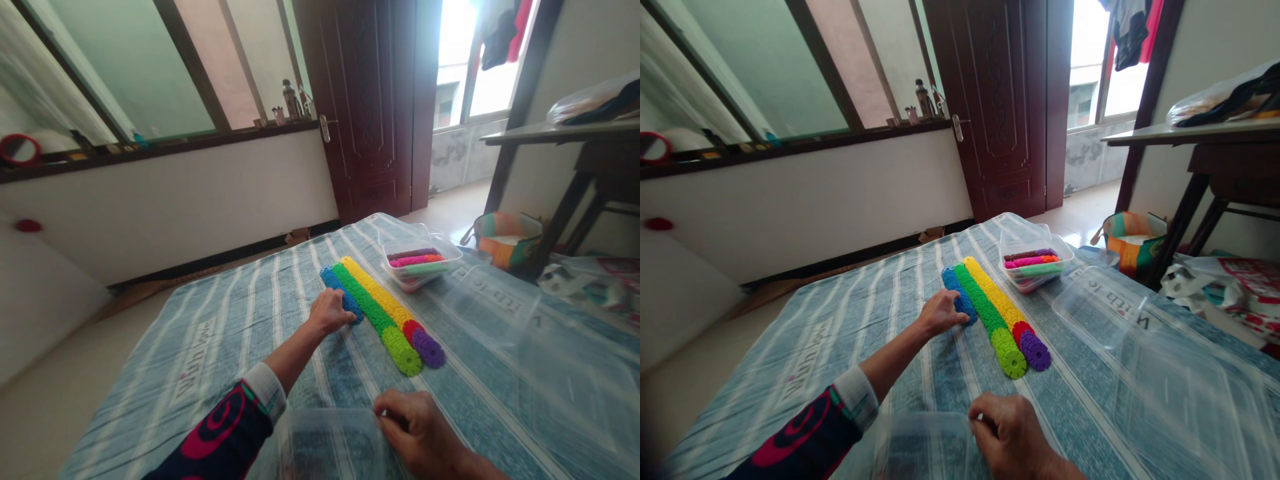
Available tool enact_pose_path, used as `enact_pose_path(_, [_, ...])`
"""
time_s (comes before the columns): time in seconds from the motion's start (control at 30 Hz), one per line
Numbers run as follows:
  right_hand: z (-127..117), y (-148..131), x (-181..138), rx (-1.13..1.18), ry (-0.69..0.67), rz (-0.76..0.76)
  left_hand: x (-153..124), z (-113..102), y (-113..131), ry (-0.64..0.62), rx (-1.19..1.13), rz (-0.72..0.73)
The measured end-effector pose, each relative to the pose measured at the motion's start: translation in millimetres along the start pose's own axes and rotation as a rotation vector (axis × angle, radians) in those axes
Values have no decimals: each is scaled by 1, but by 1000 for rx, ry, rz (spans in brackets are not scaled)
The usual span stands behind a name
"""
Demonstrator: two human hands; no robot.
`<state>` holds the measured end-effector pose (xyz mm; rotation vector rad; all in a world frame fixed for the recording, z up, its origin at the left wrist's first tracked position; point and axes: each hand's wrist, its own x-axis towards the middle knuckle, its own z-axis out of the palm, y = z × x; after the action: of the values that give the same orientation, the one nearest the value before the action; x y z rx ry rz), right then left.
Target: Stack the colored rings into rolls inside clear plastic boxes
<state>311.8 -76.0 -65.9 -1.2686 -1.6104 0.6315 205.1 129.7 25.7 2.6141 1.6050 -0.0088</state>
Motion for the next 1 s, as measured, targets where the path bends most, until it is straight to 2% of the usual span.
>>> enact_pose_path(0.27, [-10, -7, 3, -4, -86, 29, -8, 1, -2, 65, -2, 21])
enact_pose_path(0.57, [-14, -12, 3, -4, -110, 59, -10, 7, 2, 31, -3, 84])
enact_pose_path(1.0, [-15, -12, 4, -2, -121, 56, -10, 4, 8, 43, 28, 9])
